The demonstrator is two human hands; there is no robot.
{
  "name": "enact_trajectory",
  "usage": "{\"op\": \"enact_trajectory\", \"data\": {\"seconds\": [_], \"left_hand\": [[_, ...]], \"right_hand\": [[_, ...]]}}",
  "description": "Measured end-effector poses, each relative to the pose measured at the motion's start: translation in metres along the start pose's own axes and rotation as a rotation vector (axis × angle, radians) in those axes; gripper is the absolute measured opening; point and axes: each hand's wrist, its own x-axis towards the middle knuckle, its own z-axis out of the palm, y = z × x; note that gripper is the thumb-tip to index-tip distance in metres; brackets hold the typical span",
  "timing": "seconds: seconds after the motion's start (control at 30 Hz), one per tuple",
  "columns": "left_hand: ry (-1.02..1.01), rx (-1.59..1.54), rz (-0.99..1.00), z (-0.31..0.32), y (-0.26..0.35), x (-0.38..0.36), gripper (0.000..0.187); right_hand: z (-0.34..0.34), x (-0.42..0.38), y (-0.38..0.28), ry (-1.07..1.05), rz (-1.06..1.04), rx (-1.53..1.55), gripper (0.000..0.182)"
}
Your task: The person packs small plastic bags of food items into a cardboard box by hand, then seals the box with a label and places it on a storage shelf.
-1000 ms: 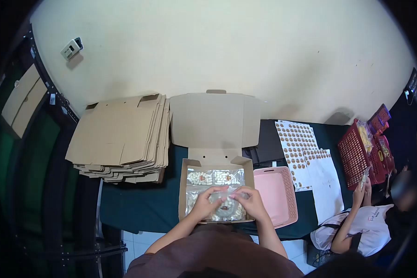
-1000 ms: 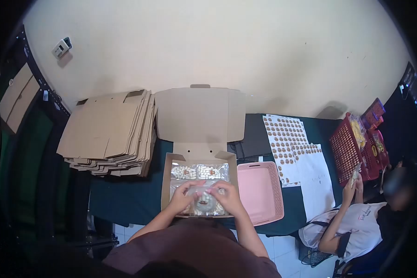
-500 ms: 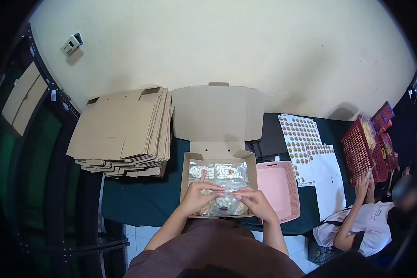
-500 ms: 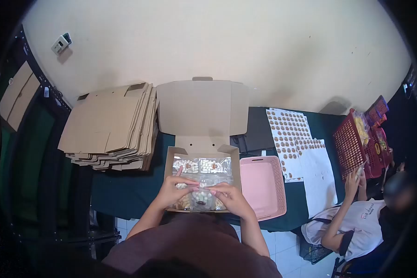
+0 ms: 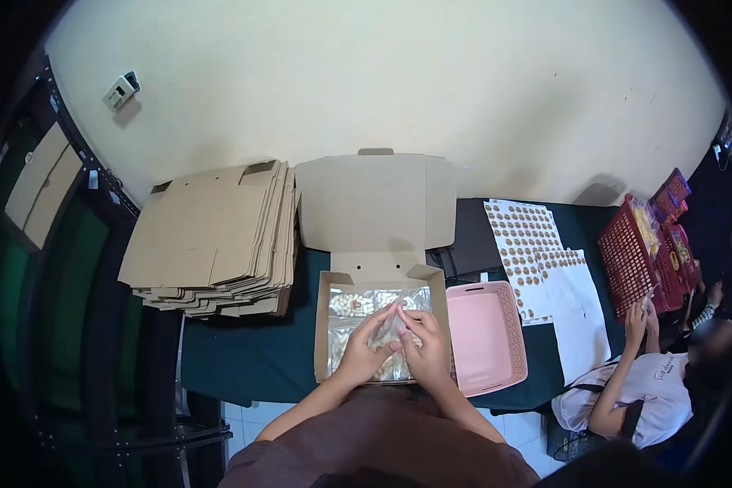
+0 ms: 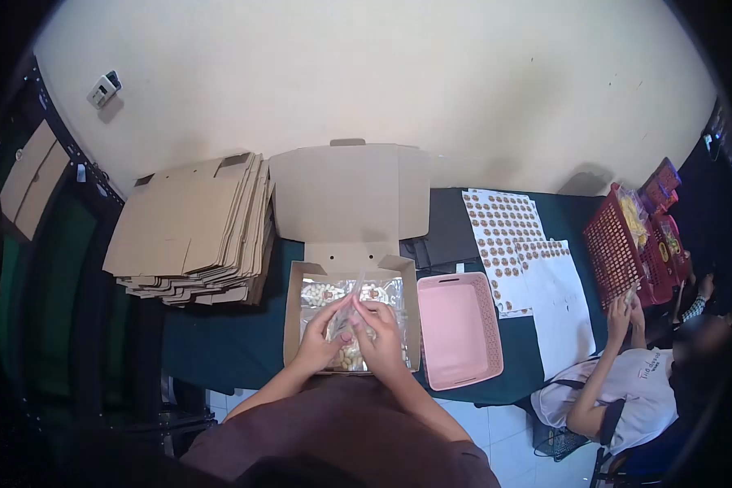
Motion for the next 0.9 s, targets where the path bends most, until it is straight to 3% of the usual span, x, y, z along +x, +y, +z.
{"op": "enact_trajectory", "data": {"seconds": [0.13,0.2,0.23,0.27,0.3,0.33,0.43,0.73,0.8,0.9], "left_hand": [[0.127,0.057,0.022,0.004,-0.011,-0.008,0.03],[0.177,-0.071,-0.202,0.005,-0.009,-0.011,0.019],[0.198,0.031,-0.043,0.006,-0.009,-0.009,0.014],[0.204,0.031,-0.047,0.005,-0.01,-0.009,0.014],[0.176,0.034,-0.034,0.003,-0.013,-0.011,0.015],[0.147,0.038,-0.02,0.001,-0.016,-0.012,0.016],[0.152,0.016,-0.085,0.001,-0.016,-0.016,0.022],[0.125,-0.077,-0.198,-0.014,-0.043,-0.025,0.033],[0.049,-0.29,-0.265,-0.022,-0.049,-0.028,0.034],[-0.014,-0.109,-0.26,-0.03,-0.038,-0.032,0.032]], "right_hand": [[0.001,-0.005,0.017,0.032,0.146,0.095,0.023],[0.003,-0.003,0.02,0.063,0.177,0.104,0.018],[0.005,0.0,0.014,0.137,0.305,0.432,0.02],[0.007,0.0,0.01,0.209,0.435,0.761,0.021],[0.002,-0.003,0.02,0.061,0.518,0.805,0.019],[0.001,-0.007,0.027,0.055,0.523,0.806,0.019],[-0.006,-0.004,0.025,-0.085,0.383,0.428,0.009],[-0.018,0.001,0.043,-0.377,0.456,0.435,0.023],[-0.023,0.002,0.044,-0.515,0.532,0.531,0.026],[-0.03,0.001,0.061,-0.504,0.613,0.517,0.029]]}}
